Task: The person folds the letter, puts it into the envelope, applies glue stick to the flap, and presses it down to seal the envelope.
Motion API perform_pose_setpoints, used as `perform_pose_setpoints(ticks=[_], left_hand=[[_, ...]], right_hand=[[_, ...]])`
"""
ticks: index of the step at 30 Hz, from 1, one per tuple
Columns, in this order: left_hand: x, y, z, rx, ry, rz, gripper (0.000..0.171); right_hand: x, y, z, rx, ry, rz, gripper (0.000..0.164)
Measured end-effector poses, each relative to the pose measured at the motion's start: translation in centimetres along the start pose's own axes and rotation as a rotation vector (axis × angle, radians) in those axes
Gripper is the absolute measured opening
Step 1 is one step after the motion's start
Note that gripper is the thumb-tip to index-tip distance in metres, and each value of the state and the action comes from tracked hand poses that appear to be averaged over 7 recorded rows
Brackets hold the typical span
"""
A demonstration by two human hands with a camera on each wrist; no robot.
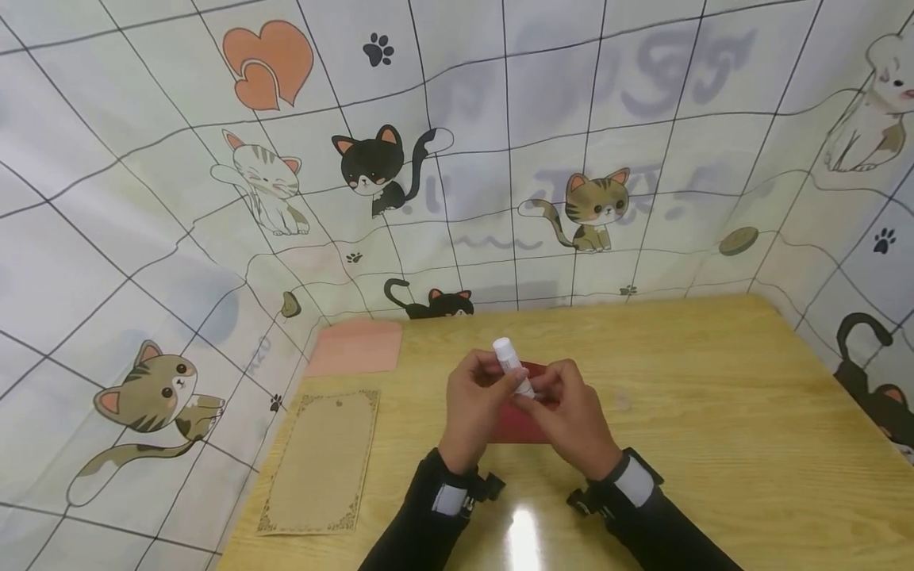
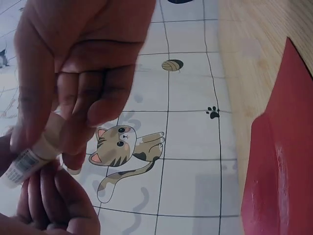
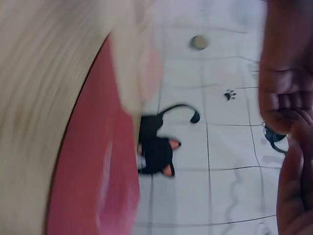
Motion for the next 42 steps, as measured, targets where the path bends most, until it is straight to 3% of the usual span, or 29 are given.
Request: perform_pose_setpoints(ticks=[3, 6, 14, 18, 20, 22, 27, 29, 32, 34, 35, 37, 39, 41, 42], left_hand=[[-0.1, 0.0, -0.2, 0.061, -0.027, -0.052, 0.027], [0.0, 0.1, -0.2, 0.087, -0.047, -0.093, 0.029], [-0.1, 0.4, -0.6, 0.089, -0.088, -0.143, 0.034], [-0.1, 0.5, -0.9, 0.105, -0.108, -0.151, 0.035], [-0.1, 0.5, -0.9, 0.124, -0.109, -0.153, 0.036], [-0.1, 0.5, -0.9, 0.157, -0.111, -0.154, 0.036], [0.0, 1.1, -1.3, 0.259, -0.135, -0.157, 0.036], [0.2, 1.4, -1.4, 0.276, -0.144, -0.162, 0.036], [0.4, 1.5, -1.6, 0.241, -0.158, -0.182, 0.037], [0.3, 0.9, -1.7, 0.134, -0.153, -0.206, 0.038], [0.2, 0.4, -1.6, 0.036, -0.140, -0.227, 0.038], [-0.2, -1.0, -1.7, -0.246, -0.086, -0.262, 0.037], [-0.6, -2.7, -1.9, -0.593, -0.022, -0.280, 0.034], [-1.1, -4.2, -2.6, -0.894, 0.009, -0.288, 0.027], [-1.3, -4.8, -3.3, -0.998, 0.003, -0.292, 0.022]], right_hand=[[0.0, 0.0, 0.9, -0.252, 0.131, -0.112, 0.037], [0.0, 0.2, 1.5, -0.450, 0.191, -0.195, 0.032], [0.2, 1.1, 2.7, -0.808, 0.149, -0.346, 0.008], [0.4, 1.4, 3.0, -0.913, 0.149, -0.406, 0.014], [0.4, 1.4, 3.0, -0.864, 0.138, -0.380, 0.016], [0.4, 1.5, 2.7, -0.746, 0.085, -0.304, 0.030], [0.4, 1.1, 1.1, -0.285, -0.042, 0.039, 0.064], [0.4, 0.8, 0.8, -0.184, -0.024, 0.155, 0.061], [0.4, 0.4, 0.6, -0.152, 0.023, 0.261, 0.053], [0.2, 0.1, 0.7, -0.173, 0.044, 0.282, 0.048], [0.0, -0.1, 0.8, -0.178, 0.053, 0.281, 0.045], [-0.4, -0.5, 1.1, -0.139, 0.088, 0.251, 0.038], [-1.0, -1.0, 1.9, -0.055, 0.129, 0.183, 0.029], [-1.8, -1.4, 3.1, 0.089, 0.177, 0.083, 0.021], [-2.2, -1.4, 3.8, 0.173, 0.195, 0.029, 0.019]])
Point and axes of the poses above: each hand's wrist, its own x-axis away from the middle knuckle, its own y-axis out of the palm, z = x × y, the point moved 5 cm from there along -x, towards the middle knuckle, and after that the axes turned 7 degrees about x, right-handed, at the moved point
